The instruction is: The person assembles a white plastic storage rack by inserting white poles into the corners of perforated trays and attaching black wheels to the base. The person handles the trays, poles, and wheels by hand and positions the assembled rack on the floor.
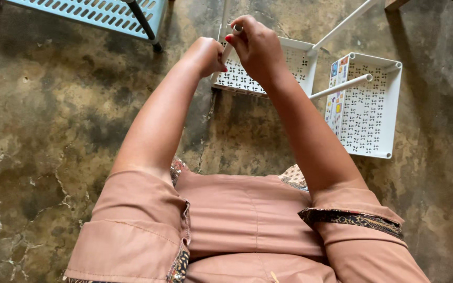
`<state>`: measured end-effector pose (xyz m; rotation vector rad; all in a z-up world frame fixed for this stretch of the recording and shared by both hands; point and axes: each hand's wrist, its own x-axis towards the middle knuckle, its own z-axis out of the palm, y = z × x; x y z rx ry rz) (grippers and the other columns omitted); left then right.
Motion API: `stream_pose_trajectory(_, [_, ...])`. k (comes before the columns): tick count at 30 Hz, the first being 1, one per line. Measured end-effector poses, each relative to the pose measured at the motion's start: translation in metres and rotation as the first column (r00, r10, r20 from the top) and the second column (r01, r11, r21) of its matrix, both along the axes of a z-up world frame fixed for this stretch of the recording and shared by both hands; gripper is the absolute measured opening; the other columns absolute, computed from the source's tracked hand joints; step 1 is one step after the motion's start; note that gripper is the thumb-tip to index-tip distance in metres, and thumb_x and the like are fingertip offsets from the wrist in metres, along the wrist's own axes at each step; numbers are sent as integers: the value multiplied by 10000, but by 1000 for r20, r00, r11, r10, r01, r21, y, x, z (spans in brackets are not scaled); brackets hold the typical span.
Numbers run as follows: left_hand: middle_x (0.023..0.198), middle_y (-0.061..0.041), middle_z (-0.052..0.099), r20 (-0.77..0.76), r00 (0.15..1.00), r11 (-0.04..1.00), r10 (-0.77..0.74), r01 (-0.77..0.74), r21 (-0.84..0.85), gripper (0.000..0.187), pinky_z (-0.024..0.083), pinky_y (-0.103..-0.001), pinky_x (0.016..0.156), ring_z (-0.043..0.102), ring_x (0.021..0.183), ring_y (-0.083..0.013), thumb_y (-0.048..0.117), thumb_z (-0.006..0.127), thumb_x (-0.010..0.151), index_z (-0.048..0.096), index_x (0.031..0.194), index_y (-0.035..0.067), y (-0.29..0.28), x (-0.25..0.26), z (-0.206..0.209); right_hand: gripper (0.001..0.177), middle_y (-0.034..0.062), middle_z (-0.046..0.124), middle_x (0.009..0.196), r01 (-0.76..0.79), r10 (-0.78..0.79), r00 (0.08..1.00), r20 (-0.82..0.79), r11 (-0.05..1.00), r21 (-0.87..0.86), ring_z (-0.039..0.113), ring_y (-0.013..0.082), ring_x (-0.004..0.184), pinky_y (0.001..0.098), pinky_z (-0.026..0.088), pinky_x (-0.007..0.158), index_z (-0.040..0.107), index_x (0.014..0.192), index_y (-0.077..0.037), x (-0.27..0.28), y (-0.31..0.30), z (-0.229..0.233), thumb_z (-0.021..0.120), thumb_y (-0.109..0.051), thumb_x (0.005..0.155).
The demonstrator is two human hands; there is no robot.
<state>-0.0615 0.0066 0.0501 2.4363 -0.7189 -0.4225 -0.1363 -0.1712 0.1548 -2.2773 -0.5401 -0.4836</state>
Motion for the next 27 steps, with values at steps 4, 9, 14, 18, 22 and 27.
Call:
stream_pose_trajectory(4, [859,-134,737,34,999,998,-5,3,63,279,549,-429,756,695,807,-324,284,926,744,770,858,83,-4,1,-8,226,152,742,958,45,-45,999,2,998,-37,746,266,829,384,584,712,633,1154,-30,9,5,-11,776,-135,1014])
stream_pose_trajectory(9, [878,-138,736,-7,1000,998,25,-25,62,278,551,-421,762,698,814,-317,286,914,747,781,899,96,-8,3,-3,219,133,743,954,62,-64,998,-16,994,-89,741,269,830,382,589,730,632,1154,-56,14,2,-13,775,-165,1030])
stream_pose_trajectory(14, [903,-115,750,-117,993,995,23,-11,101,275,565,-386,791,723,827,-281,302,907,740,797,924,130,-1,7,-1,204,137,740,988,-53,51,999,-17,992,-118,745,279,859,379,587,734,661,1153,-55,14,6,-6,766,-182,1035])
stream_pose_trajectory(18, [903,-108,752,-20,992,986,-122,123,111,286,566,-394,781,714,844,-294,328,901,738,809,951,162,16,10,-8,188,108,748,969,-131,128,991,-28,959,-250,736,278,834,384,586,733,703,1081,-82,16,19,-4,773,-237,1001])
stream_pose_trajectory(22, [906,-90,755,26,996,996,-86,85,37,298,564,-400,770,703,852,-301,326,886,711,817,963,183,23,6,-23,223,106,745,918,-72,55,996,-73,966,-247,729,302,801,413,572,702,709,1059,-77,18,28,-10,792,-263,968])
stream_pose_trajectory(27, [1082,-164,713,-190,978,909,-91,159,385,517,505,-407,919,662,1016,-330,495,722,819,692,1141,91,12,13,-46,471,100,731,1134,-56,16,980,-198,979,-198,715,256,1001,383,590,886,587,1379,-141,8,17,-8,711,-399,1005])
